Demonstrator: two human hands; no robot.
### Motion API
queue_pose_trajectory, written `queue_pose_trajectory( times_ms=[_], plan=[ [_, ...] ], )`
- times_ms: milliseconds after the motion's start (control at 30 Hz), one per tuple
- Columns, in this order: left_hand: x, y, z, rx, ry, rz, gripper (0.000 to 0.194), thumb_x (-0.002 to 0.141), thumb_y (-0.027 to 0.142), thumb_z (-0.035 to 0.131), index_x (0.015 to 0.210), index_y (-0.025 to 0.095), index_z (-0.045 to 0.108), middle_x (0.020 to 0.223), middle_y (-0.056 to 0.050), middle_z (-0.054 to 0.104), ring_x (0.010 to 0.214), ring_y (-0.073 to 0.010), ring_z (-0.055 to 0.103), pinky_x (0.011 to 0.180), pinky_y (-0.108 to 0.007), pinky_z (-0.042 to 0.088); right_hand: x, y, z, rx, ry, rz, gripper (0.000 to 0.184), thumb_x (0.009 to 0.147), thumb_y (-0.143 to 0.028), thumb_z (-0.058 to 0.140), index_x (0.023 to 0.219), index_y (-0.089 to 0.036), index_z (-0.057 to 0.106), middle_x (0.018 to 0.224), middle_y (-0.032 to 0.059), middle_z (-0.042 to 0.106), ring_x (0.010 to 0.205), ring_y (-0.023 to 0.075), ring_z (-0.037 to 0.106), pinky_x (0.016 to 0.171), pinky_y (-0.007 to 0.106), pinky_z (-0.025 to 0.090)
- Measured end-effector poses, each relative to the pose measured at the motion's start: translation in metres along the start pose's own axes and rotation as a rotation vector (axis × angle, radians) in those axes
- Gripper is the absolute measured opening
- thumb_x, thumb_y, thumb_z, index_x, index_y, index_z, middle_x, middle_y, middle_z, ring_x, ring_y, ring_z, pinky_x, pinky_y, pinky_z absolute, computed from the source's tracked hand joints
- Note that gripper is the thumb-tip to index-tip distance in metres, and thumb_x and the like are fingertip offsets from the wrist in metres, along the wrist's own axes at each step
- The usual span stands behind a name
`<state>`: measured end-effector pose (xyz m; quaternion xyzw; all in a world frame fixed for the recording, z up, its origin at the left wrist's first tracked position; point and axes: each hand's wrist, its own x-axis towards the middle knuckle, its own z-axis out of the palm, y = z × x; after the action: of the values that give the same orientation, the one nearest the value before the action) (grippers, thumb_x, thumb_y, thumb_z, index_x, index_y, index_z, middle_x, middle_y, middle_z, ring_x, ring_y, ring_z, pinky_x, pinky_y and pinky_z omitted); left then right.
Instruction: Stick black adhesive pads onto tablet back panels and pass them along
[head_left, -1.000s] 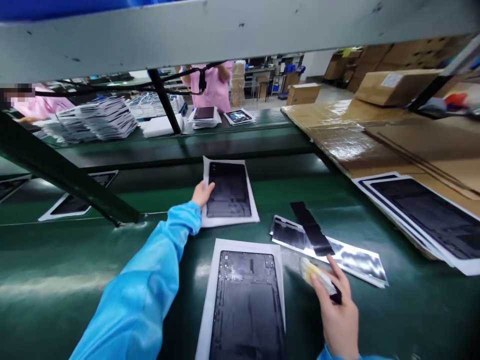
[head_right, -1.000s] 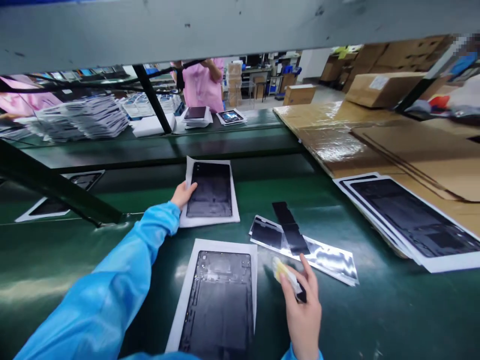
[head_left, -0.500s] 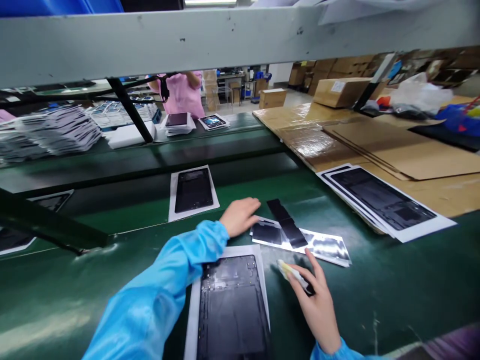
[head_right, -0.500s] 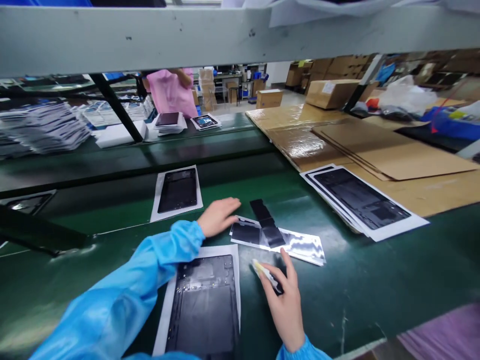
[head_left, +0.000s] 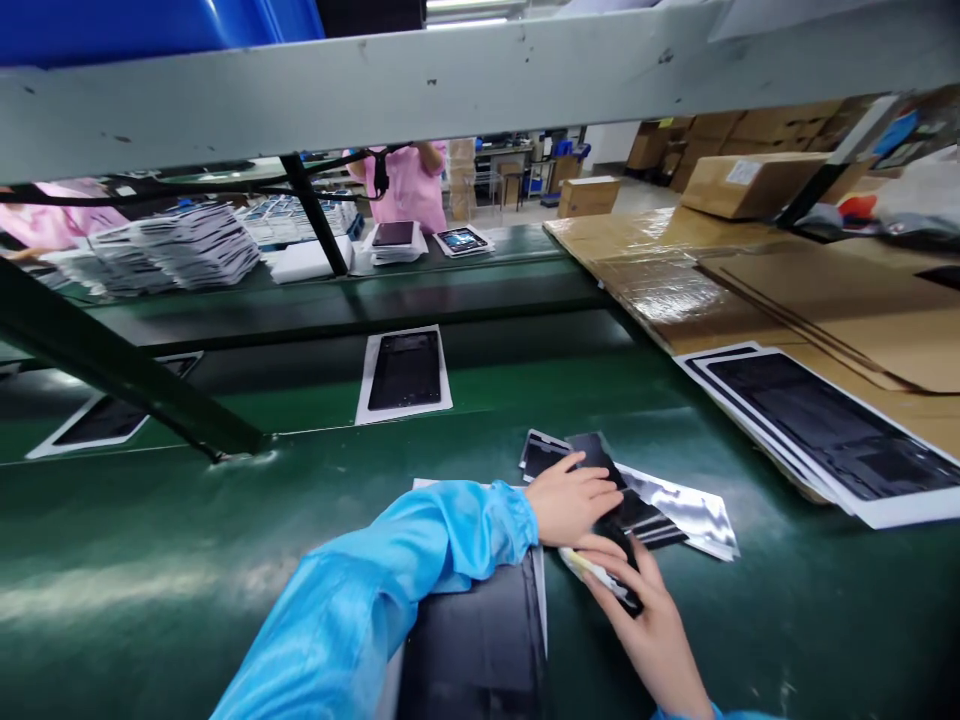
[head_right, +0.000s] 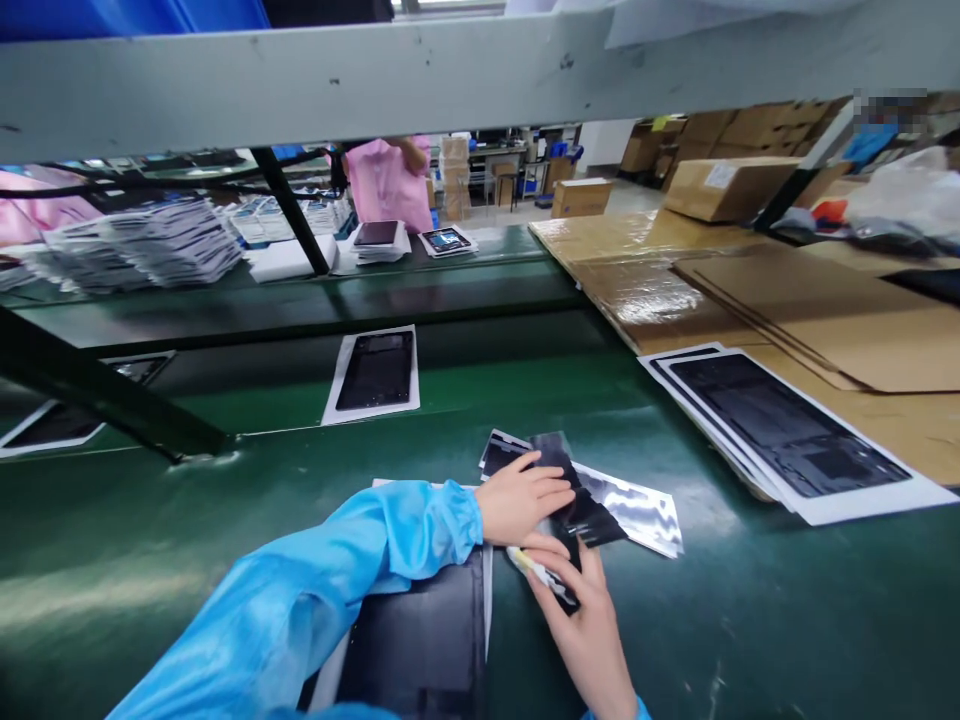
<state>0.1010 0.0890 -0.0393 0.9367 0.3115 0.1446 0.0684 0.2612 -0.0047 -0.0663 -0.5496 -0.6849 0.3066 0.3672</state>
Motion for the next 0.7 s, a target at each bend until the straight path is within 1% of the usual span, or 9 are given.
queue_pose_trajectory(
  times_ms=[100,167,267,333,400,467,567,633,700],
  plan=[
    [-0.002,0.015,-0.002,-0.136,0.021,-0.100,0.053,0.084,0.047,0.063,0.123,0.012,0.059,0.126,-0.010,0.061,0.122,-0.0252,0.052,0.113,-0.042,0.028,0.003,0.000,-0.004,-0.007,-0.100,-0.051,0.028,0.081,-0.052,0.059,0.085,-0.031,0.077,0.113,0.0064,0.064,0.122,0.0386,0.048,0.100,0.051,0.043],
    [-0.002,0.023,-0.003,-0.285,0.075,-0.224,0.038,0.084,0.033,0.062,0.117,0.016,0.063,0.118,-0.008,0.066,0.113,-0.0222,0.059,0.107,-0.037,0.036,0.004,0.001,-0.007,0.007,-0.153,-0.059,0.028,0.081,-0.051,0.060,0.086,-0.030,0.077,0.121,0.0068,0.061,0.126,0.0378,0.043,0.107,0.050,0.034],
    [-0.003,0.031,-0.006,-0.643,0.203,-0.478,0.029,0.080,0.019,0.057,0.106,0.018,0.069,0.104,-0.004,0.072,0.097,-0.0185,0.065,0.093,-0.029,0.047,0.004,0.001,-0.010,0.021,-0.207,-0.010,0.031,0.082,-0.051,0.059,0.088,-0.027,0.077,0.134,0.0068,0.052,0.133,0.0361,0.033,0.112,0.049,0.018],
    [-0.003,0.033,-0.008,-0.901,0.307,-0.629,0.022,0.080,0.020,0.055,0.095,0.015,0.070,0.093,-0.004,0.073,0.088,-0.0180,0.066,0.085,-0.027,0.050,0.003,0.001,-0.011,0.016,-0.237,0.028,0.034,0.081,-0.053,0.057,0.091,-0.027,0.077,0.140,0.0062,0.045,0.136,0.0353,0.027,0.112,0.049,0.014],
    [-0.004,0.031,-0.012,-1.087,0.426,-0.705,0.019,0.081,0.021,0.054,0.085,0.011,0.070,0.084,-0.003,0.072,0.082,-0.0173,0.066,0.081,-0.027,0.051,0.003,0.003,-0.014,0.007,-0.261,0.039,0.037,0.080,-0.055,0.056,0.092,-0.027,0.077,0.144,0.0049,0.039,0.136,0.0351,0.026,0.112,0.051,0.013],
    [-0.006,0.029,-0.019,-1.175,0.553,-0.720,0.019,0.083,0.023,0.055,0.082,0.010,0.069,0.080,-0.004,0.070,0.080,-0.0171,0.065,0.081,-0.027,0.051,0.002,0.009,-0.019,-0.007,-0.264,0.046,0.039,0.079,-0.058,0.055,0.092,-0.028,0.077,0.144,0.0043,0.040,0.134,0.0351,0.030,0.112,0.051,0.014],
    [-0.017,0.025,-0.033,-1.166,0.709,-0.701,0.024,0.086,0.029,0.056,0.089,0.011,0.070,0.085,-0.005,0.071,0.082,-0.0187,0.066,0.080,-0.028,0.052,0.001,0.024,-0.035,-0.030,-0.192,0.106,0.043,0.074,-0.063,0.058,0.089,-0.028,0.078,0.140,0.0048,0.046,0.131,0.0366,0.035,0.111,0.052,0.018],
    [-0.034,0.023,-0.044,-1.040,0.746,-0.634,0.027,0.089,0.032,0.054,0.095,0.012,0.071,0.091,-0.007,0.072,0.087,-0.0195,0.067,0.081,-0.028,0.053,-0.002,0.034,-0.049,-0.030,-0.137,0.166,0.045,0.067,-0.065,0.062,0.085,-0.028,0.078,0.136,0.0052,0.050,0.131,0.0395,0.034,0.111,0.053,0.016],
    [-0.055,0.020,-0.053,-0.780,0.717,-0.472,0.026,0.093,0.031,0.051,0.101,0.016,0.071,0.096,-0.007,0.073,0.090,-0.0181,0.068,0.083,-0.027,0.053,-0.005,0.035,-0.062,0.025,-0.064,0.237,0.042,0.063,-0.064,0.067,0.083,-0.029,0.078,0.134,0.0047,0.052,0.131,0.0416,0.034,0.112,0.054,0.015]
  ],
)
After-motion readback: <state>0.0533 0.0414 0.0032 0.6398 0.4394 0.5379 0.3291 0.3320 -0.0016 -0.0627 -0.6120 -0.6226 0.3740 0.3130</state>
